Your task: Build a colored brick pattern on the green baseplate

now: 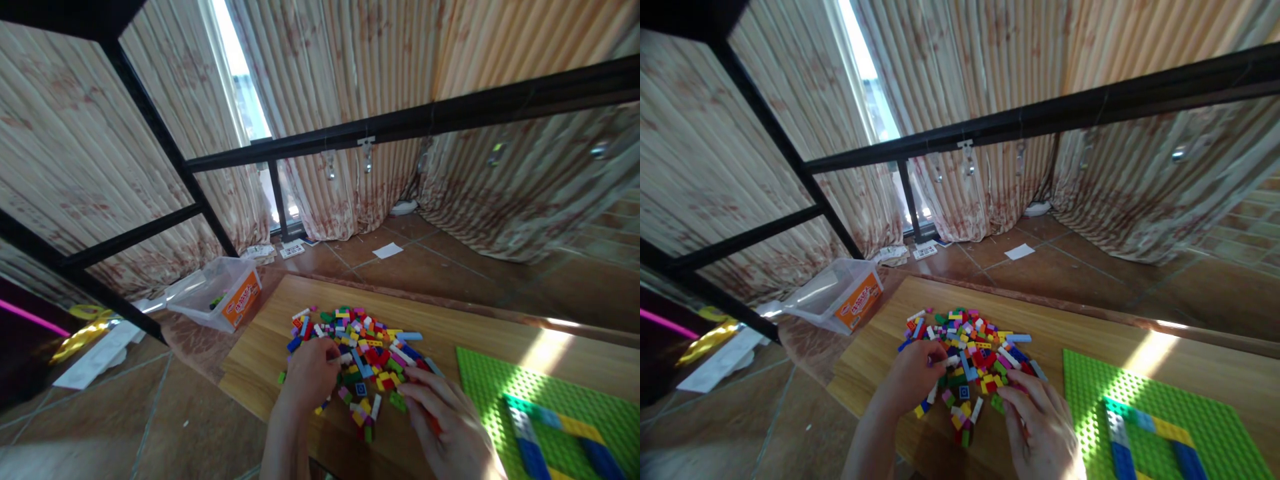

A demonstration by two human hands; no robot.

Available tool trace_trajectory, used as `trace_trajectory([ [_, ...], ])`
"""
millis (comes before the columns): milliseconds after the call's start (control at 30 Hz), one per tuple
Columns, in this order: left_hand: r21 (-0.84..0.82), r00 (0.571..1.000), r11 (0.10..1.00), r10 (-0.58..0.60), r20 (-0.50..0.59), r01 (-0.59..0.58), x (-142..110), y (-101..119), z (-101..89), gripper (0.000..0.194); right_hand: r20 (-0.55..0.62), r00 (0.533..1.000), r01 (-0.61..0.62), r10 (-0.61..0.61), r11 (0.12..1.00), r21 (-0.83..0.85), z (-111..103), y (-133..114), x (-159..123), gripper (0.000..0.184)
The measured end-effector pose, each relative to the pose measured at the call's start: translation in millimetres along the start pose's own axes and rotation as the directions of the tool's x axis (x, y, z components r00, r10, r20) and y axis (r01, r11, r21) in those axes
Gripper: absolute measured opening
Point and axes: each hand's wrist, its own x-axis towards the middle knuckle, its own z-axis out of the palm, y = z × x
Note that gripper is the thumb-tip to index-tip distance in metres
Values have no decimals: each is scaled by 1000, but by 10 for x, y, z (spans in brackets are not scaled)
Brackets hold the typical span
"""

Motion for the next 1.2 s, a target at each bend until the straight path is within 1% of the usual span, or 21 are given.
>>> trace_trajectory([
  [100, -104, 1000, 994, 17, -11, -18, 30, -22, -35, 19, -18, 999, -27, 27, 999, 29, -36, -12, 18, 18],
  [200, -155, 995, 988, -24, -95, 9, 69, -52, -100, 27, -43, 997, -68, 70, 997, 46, -74, 2, 31, 18],
  [333, -140, 963, 984, -137, -232, 106, 99, -115, -175, 25, -73, 992, -95, 100, 993, 72, -120, 38, 42, 18],
  [433, -112, 941, 978, -203, -272, 178, 92, -143, -196, 23, -77, 992, -90, 97, 992, 87, -142, 59, 42, 17],
  [533, -98, 937, 977, -211, -280, 190, 98, -152, -182, 20, -66, 993, -88, 93, 993, 79, -148, 70, 33, 18],
  [667, -127, 948, 980, -185, -260, 156, 147, -176, -130, 16, -59, 993, -97, 100, 994, 57, -147, 69, 27, 19],
  [800, -135, 972, 983, -147, -184, 123, 141, -205, -115, 21, -73, 992, -95, 100, 993, 63, -154, 60, 35, 19],
  [933, -63, 985, 990, -133, -109, 127, 33, -172, -157, 22, -71, 992, -96, 102, 992, 81, -151, 55, 43, 19],
  [1033, -14, 995, 995, -99, -30, 98, -40, -106, -173, 30, -70, 991, -109, 114, 991, 76, -147, 33, 50, 18],
  [1100, 12, 995, 995, -104, -8, 104, -58, -71, -172, 35, -64, 990, -117, 122, 990, 77, -151, 1, 57, 17],
  [1200, 46, 994, 994, -105, 10, 104, -38, -71, -156, 31, -48, 988, -140, 145, 987, 82, -162, -62, 76, 19],
])
